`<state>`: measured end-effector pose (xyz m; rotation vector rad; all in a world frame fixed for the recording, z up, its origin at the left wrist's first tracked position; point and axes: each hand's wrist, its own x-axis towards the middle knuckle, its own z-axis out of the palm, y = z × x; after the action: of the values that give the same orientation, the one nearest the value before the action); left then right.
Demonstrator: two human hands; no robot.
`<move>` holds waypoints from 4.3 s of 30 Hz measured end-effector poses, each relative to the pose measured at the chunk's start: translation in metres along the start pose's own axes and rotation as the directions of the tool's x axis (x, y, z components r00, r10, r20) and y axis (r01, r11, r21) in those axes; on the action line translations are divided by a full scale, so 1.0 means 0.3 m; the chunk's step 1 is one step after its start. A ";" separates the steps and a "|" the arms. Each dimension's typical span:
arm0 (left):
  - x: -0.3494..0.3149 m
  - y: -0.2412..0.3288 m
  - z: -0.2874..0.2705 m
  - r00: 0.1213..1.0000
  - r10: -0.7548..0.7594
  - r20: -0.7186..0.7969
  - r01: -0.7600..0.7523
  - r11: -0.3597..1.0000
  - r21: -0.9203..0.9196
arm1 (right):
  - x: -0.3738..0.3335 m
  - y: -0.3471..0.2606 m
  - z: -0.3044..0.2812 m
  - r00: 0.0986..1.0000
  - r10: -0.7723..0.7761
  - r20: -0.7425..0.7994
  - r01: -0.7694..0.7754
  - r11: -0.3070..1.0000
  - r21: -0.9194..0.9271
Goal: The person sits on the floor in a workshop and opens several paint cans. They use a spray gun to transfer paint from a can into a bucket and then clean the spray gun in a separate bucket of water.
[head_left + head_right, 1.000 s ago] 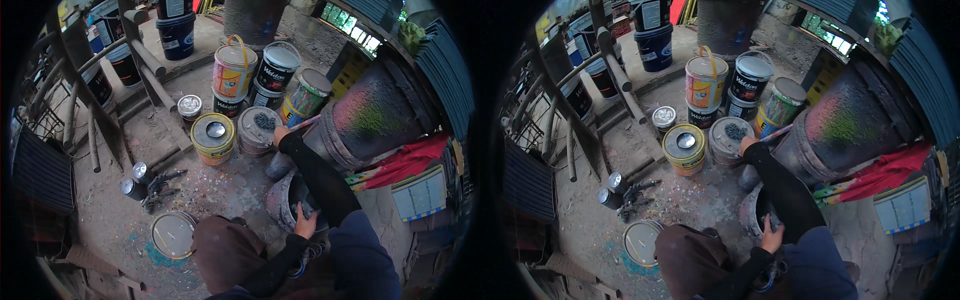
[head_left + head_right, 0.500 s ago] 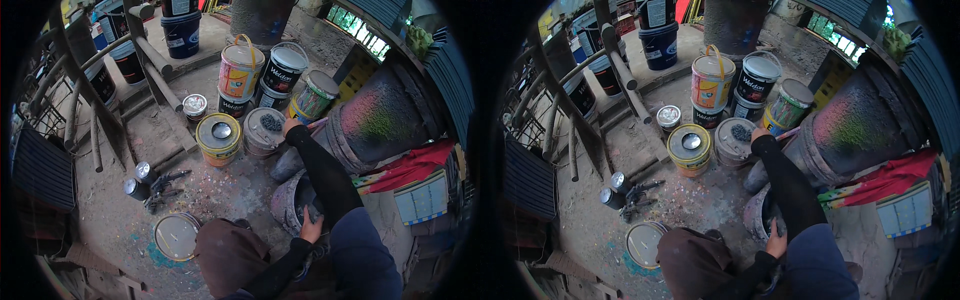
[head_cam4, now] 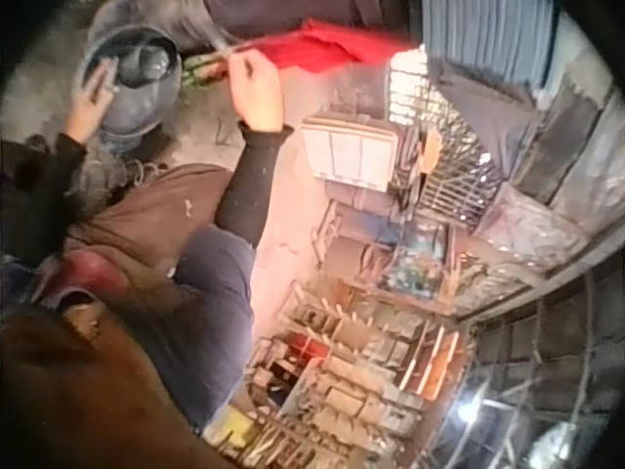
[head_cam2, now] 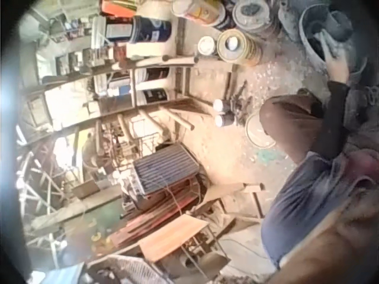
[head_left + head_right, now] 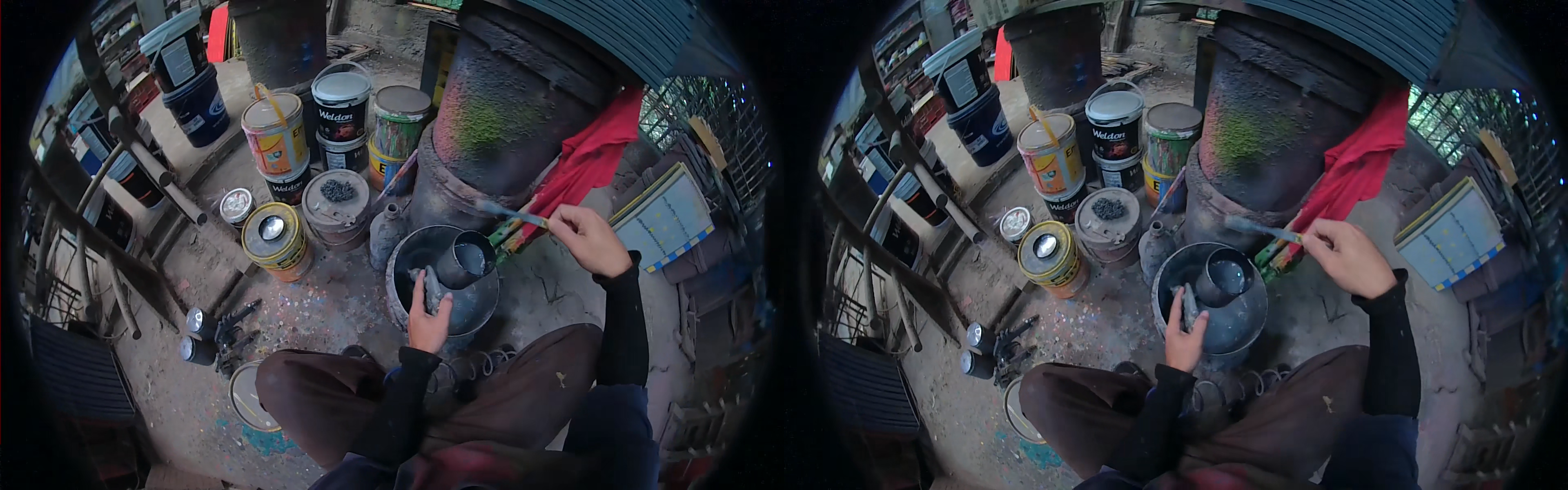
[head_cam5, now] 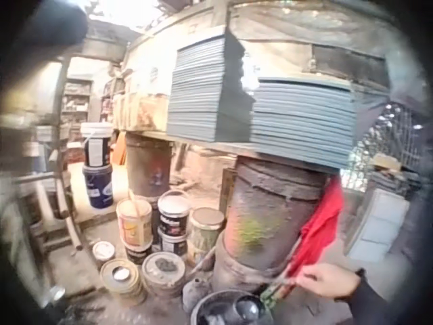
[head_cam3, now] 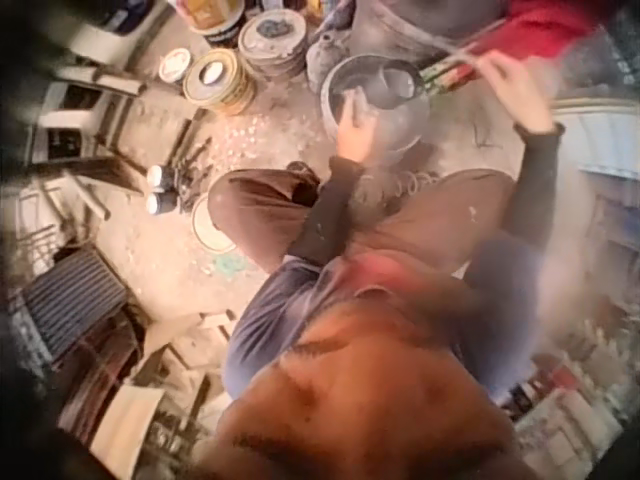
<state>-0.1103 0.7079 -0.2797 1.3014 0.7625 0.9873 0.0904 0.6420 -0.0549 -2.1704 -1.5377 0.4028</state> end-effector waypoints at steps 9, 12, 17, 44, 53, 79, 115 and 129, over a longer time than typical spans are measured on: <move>0.067 0.132 -0.046 0.985 0.101 -0.137 0.002 0.797 0.604 | -0.038 0.151 0.282 0.982 -0.112 -0.155 0.095 0.989 -0.117; 0.086 0.112 -0.080 0.987 0.089 -0.134 0.036 0.688 0.725 | -0.013 0.169 0.335 0.986 -0.142 -0.087 0.133 0.986 -0.100; 0.115 0.086 -0.108 0.993 0.094 -0.076 0.016 0.523 0.852 | 0.016 0.235 0.387 0.985 -0.139 -0.097 0.128 0.985 -0.114; 0.138 0.023 -0.139 0.986 -0.104 0.133 -0.098 0.289 0.952 | -0.015 0.339 0.518 0.976 -0.187 -0.114 0.169 0.974 -0.148; 0.170 0.062 -0.139 0.984 -0.149 0.102 -0.041 0.364 0.930 | -0.001 0.332 0.508 0.983 -0.102 -0.155 0.085 0.990 -0.111; 0.176 0.057 -0.122 0.982 -0.163 0.098 -0.040 0.331 0.943 | 0.004 0.339 0.524 0.998 -0.063 -0.023 0.058 0.982 -0.181; 0.174 0.086 -0.123 0.975 -0.205 0.084 0.003 0.391 0.921 | 0.062 0.286 0.533 0.990 -0.048 0.135 0.063 0.992 -0.109; 0.173 0.067 -0.124 0.988 -0.134 0.073 -0.014 0.396 0.918 | 0.044 0.327 0.456 0.981 -0.061 -0.182 0.023 0.979 -0.203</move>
<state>-0.1256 0.7705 -0.2612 2.2632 1.3387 0.3139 0.1089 0.6531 -0.2224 -2.2470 -1.5720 0.0275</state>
